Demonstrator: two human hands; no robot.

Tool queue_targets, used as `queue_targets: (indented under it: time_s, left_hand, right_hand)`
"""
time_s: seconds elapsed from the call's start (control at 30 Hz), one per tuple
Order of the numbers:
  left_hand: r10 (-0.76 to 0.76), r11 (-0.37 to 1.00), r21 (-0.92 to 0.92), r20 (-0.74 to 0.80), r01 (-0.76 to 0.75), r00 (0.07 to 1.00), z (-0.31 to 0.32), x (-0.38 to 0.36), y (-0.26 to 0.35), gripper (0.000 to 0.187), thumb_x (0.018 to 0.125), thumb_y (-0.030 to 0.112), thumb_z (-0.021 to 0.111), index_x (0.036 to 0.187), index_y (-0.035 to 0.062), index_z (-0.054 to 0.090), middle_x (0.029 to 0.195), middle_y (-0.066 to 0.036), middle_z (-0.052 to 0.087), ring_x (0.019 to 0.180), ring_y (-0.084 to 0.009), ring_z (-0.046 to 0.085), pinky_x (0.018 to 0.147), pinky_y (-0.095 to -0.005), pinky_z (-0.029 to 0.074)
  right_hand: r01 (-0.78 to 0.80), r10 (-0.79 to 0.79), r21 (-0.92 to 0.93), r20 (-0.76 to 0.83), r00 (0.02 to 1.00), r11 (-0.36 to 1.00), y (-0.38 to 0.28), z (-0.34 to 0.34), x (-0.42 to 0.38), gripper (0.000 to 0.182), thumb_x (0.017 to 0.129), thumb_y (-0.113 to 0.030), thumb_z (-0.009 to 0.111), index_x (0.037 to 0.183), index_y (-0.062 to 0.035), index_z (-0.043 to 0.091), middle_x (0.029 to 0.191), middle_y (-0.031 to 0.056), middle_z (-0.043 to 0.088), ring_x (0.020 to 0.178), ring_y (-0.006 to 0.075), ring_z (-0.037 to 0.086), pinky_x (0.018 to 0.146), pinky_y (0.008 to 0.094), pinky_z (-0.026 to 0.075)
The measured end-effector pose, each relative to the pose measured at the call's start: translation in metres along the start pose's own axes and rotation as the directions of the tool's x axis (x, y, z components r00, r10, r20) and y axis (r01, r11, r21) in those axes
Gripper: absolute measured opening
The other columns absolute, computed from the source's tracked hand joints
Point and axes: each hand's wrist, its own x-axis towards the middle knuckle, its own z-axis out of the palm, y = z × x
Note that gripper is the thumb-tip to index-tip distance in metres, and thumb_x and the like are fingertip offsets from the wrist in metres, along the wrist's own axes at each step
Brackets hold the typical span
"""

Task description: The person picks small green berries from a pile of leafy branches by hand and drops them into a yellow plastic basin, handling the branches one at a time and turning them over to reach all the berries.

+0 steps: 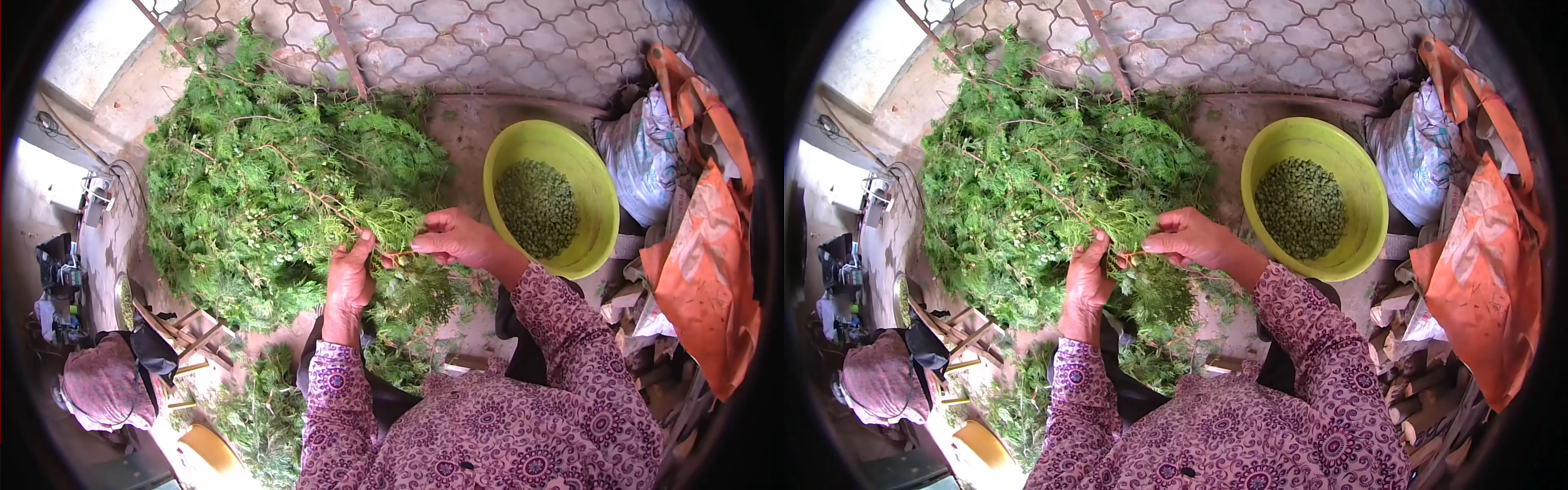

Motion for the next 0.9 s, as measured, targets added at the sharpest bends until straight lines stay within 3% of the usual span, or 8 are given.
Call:
queue_targets:
  time_s: [0.1,0.37,0.43,0.57,0.63,0.67,0.8,0.9]
  left_hand:
    - [-0.116,0.988,-0.085,0.126,0.128,0.985,0.008,-0.007,-0.007,0.031,0.074,0.024,0.070,0.095,0.0037,0.058,0.083,-0.004,0.060,0.072,-0.0159,0.054,0.063,-0.0291,0.043]
    - [-0.149,0.986,0.095,0.135,0.137,0.980,0.009,-0.004,-0.014,0.014,0.079,0.011,0.063,0.087,0.0003,0.058,0.077,-0.007,0.060,0.070,-0.0165,0.056,0.061,-0.0288,0.042]
    - [-0.159,0.983,0.105,0.103,0.148,0.982,0.008,-0.003,-0.015,0.013,0.079,0.011,0.063,0.086,0.0006,0.058,0.075,-0.007,0.060,0.068,-0.0161,0.056,0.059,-0.0285,0.042]
    - [-0.100,0.992,0.078,0.014,0.099,0.995,0.006,-0.004,-0.014,0.011,0.078,0.010,0.063,0.081,0.0011,0.057,0.069,-0.006,0.059,0.062,-0.0152,0.056,0.052,-0.0277,0.042]
    - [-0.063,0.994,0.089,-0.005,0.063,0.998,0.004,0.000,-0.012,0.010,0.079,0.009,0.063,0.080,0.0011,0.056,0.068,-0.006,0.059,0.060,-0.0151,0.056,0.051,-0.0271,0.041]
    - [-0.047,0.993,0.111,-0.029,0.049,0.999,0.002,0.001,-0.013,0.010,0.079,0.009,0.062,0.080,0.0011,0.057,0.068,-0.006,0.059,0.060,-0.0148,0.056,0.050,-0.0266,0.041]
    - [-0.011,0.983,0.180,-0.093,0.028,0.996,0.002,0.003,-0.014,0.010,0.079,0.010,0.061,0.081,0.0007,0.057,0.068,-0.006,0.059,0.059,-0.0133,0.055,0.050,-0.0248,0.041]
    - [0.005,0.979,0.202,-0.107,0.017,0.994,0.004,0.003,-0.015,0.011,0.079,0.010,0.062,0.082,0.0000,0.058,0.068,-0.005,0.059,0.058,-0.0126,0.055,0.049,-0.0242,0.041]
  right_hand:
    - [0.143,-0.134,0.168,-0.064,0.989,0.975,0.009,-0.002,0.006,0.017,0.080,-0.019,0.063,0.083,-0.0039,0.058,0.062,-0.0029,0.051,0.048,0.0034,0.042,0.042,0.0188,0.029]
    - [0.165,-0.150,0.175,-0.095,0.984,0.971,0.008,-0.003,0.004,0.015,0.080,-0.017,0.063,0.083,-0.0038,0.057,0.064,-0.0024,0.051,0.051,0.0033,0.044,0.043,0.0189,0.031]
    - [0.234,-0.237,-0.036,-0.198,0.951,0.971,0.008,-0.003,0.003,0.012,0.079,-0.014,0.062,0.083,-0.0036,0.057,0.064,-0.0017,0.051,0.052,0.0035,0.044,0.043,0.0188,0.032]
    - [0.234,-0.218,-0.014,-0.414,0.884,0.972,-0.007,-0.025,-0.002,0.007,0.081,-0.012,0.056,0.084,-0.0057,0.055,0.068,0.0001,0.053,0.052,0.0047,0.043,0.044,0.0190,0.032]
    - [0.388,-0.265,0.466,-0.307,0.914,0.796,-0.009,-0.038,-0.001,0.006,0.079,-0.005,0.052,0.084,-0.0044,0.055,0.075,0.0042,0.057,0.054,0.0081,0.051,0.042,0.0186,0.035]
    - [0.353,-0.242,0.550,-0.266,0.933,0.757,-0.006,-0.030,-0.002,0.009,0.078,-0.002,0.049,0.085,-0.0043,0.053,0.080,0.0065,0.058,0.056,0.0096,0.053,0.042,0.0184,0.035]
    - [0.175,-0.187,0.309,0.008,0.982,0.935,0.007,-0.011,0.000,0.010,0.078,0.000,0.049,0.087,-0.0027,0.052,0.081,0.0082,0.057,0.058,0.0089,0.051,0.042,0.0179,0.032]
    - [0.089,-0.103,0.241,0.045,0.994,0.966,0.010,-0.004,0.004,0.007,0.080,-0.003,0.051,0.087,-0.0021,0.051,0.081,0.0075,0.056,0.058,0.0084,0.050,0.042,0.0181,0.031]
